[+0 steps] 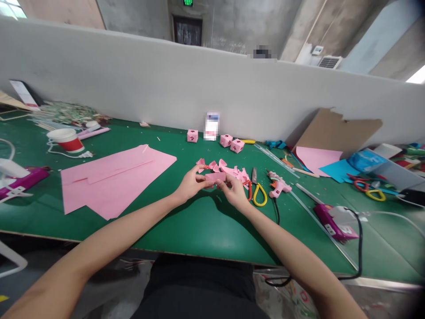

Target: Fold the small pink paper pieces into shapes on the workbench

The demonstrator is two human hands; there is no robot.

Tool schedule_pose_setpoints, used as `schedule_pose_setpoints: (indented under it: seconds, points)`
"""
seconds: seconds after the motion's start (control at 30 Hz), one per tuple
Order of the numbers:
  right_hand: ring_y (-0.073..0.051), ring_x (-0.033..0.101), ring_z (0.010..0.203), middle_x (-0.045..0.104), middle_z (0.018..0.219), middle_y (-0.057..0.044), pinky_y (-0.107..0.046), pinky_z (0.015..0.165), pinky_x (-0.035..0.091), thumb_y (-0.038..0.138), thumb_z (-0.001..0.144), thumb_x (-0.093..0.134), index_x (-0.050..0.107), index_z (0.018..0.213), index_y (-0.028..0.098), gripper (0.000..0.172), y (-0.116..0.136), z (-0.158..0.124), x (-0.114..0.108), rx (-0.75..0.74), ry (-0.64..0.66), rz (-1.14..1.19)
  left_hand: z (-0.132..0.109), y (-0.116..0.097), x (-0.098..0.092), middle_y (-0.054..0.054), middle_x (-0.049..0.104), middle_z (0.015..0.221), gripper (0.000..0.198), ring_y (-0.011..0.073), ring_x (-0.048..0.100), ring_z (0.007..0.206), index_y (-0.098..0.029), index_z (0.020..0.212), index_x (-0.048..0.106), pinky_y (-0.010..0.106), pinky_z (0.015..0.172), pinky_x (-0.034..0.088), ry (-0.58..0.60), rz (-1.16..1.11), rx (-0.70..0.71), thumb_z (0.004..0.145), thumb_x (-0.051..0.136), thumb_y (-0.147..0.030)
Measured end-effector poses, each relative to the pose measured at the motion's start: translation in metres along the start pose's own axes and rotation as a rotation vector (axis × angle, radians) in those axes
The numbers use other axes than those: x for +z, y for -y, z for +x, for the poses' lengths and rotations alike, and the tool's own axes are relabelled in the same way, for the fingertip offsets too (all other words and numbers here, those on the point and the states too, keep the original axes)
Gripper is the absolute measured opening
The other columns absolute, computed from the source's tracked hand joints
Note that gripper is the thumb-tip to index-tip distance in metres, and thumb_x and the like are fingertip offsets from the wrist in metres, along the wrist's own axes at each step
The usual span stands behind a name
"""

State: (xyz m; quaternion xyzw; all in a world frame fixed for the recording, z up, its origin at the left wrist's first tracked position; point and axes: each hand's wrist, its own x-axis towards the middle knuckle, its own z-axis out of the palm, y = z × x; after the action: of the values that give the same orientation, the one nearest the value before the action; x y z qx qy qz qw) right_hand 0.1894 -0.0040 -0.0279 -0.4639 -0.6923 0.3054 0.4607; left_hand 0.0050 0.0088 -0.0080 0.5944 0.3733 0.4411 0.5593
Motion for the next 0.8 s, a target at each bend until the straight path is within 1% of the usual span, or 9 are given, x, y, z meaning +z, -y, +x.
schedule_pose_setpoints:
  seconds: [0.17, 0.33, 0.43, 0.5, 0.6, 0.7, 0.8]
  points:
    - [-0.019, 0.061, 0.068, 0.064, 0.071, -0.002, -0.030, 0.063, 0.048, 0.050, 0.089, 0.056, 0.059, 0.080, 0.021, 0.031, 0.003, -0.001, -0.001, -0.042, -0.021, -0.010, 0.000, 0.002, -0.002, 0.004, 0.073, 0.077, 0.060, 0.0215, 0.072, 0.074, -0.016, 0.118, 0.047, 0.035, 0.075, 0.056, -0.005, 0.038, 0.035, 0.071, 0.079, -0.039]
    - [-0.018, 0.060, 0.066, 0.064, 0.070, -0.002, -0.029, 0.062, 0.046, 0.052, 0.088, 0.056, 0.057, 0.075, 0.020, 0.034, 0.004, -0.002, 0.000, -0.042, -0.025, -0.050, 0.003, 0.011, -0.005, 0.004, 0.071, 0.082, 0.064, 0.0193, 0.069, 0.075, -0.016, 0.121, 0.046, 0.030, 0.070, 0.053, -0.003, 0.148, 0.120, 0.071, 0.079, -0.039]
    - [-0.017, 0.060, 0.065, 0.064, 0.068, -0.002, -0.028, 0.061, 0.047, 0.054, 0.087, 0.056, 0.056, 0.072, 0.019, 0.038, 0.006, -0.002, 0.002, -0.037, -0.036, -0.091, 0.003, 0.010, -0.005, 0.001, 0.068, 0.075, 0.063, 0.0168, 0.066, 0.070, -0.016, 0.120, 0.046, 0.027, 0.067, 0.049, -0.032, 0.195, 0.136, 0.071, 0.078, -0.040]
    - [-0.017, 0.060, 0.065, 0.064, 0.069, -0.002, -0.028, 0.060, 0.047, 0.055, 0.087, 0.056, 0.056, 0.073, 0.019, 0.039, 0.007, -0.003, 0.003, -0.022, -0.046, -0.107, 0.002, 0.006, -0.004, -0.002, 0.065, 0.069, 0.062, 0.0156, 0.064, 0.066, -0.016, 0.119, 0.046, 0.026, 0.065, 0.048, -0.061, 0.224, 0.132, 0.071, 0.078, -0.039]
    - [-0.018, 0.061, 0.066, 0.065, 0.072, -0.003, -0.028, 0.059, 0.047, 0.056, 0.087, 0.055, 0.058, 0.079, 0.019, 0.038, 0.006, -0.002, 0.005, 0.006, -0.049, -0.064, 0.002, 0.004, -0.006, -0.003, 0.065, 0.068, 0.061, 0.0145, 0.063, 0.063, -0.016, 0.120, 0.046, 0.026, 0.065, 0.047, -0.067, 0.210, 0.138, 0.071, 0.077, -0.038]
    - [-0.017, 0.062, 0.068, 0.064, 0.074, -0.003, -0.027, 0.058, 0.048, 0.053, 0.091, 0.051, 0.058, 0.083, 0.020, 0.035, 0.003, -0.002, 0.004, -0.007, -0.036, 0.013, 0.005, 0.008, -0.008, -0.003, 0.065, 0.070, 0.059, 0.0144, 0.063, 0.065, -0.017, 0.119, 0.047, 0.025, 0.064, 0.047, -0.057, 0.183, 0.154, 0.073, 0.077, -0.038]
    - [-0.017, 0.061, 0.067, 0.063, 0.073, -0.002, -0.026, 0.058, 0.046, 0.050, 0.093, 0.049, 0.057, 0.082, 0.020, 0.033, 0.000, -0.001, 0.003, -0.039, -0.043, 0.021, 0.008, 0.015, -0.009, 0.000, 0.066, 0.076, 0.058, 0.0150, 0.064, 0.069, -0.017, 0.118, 0.047, 0.026, 0.066, 0.050, -0.049, 0.159, 0.157, 0.073, 0.077, -0.038]
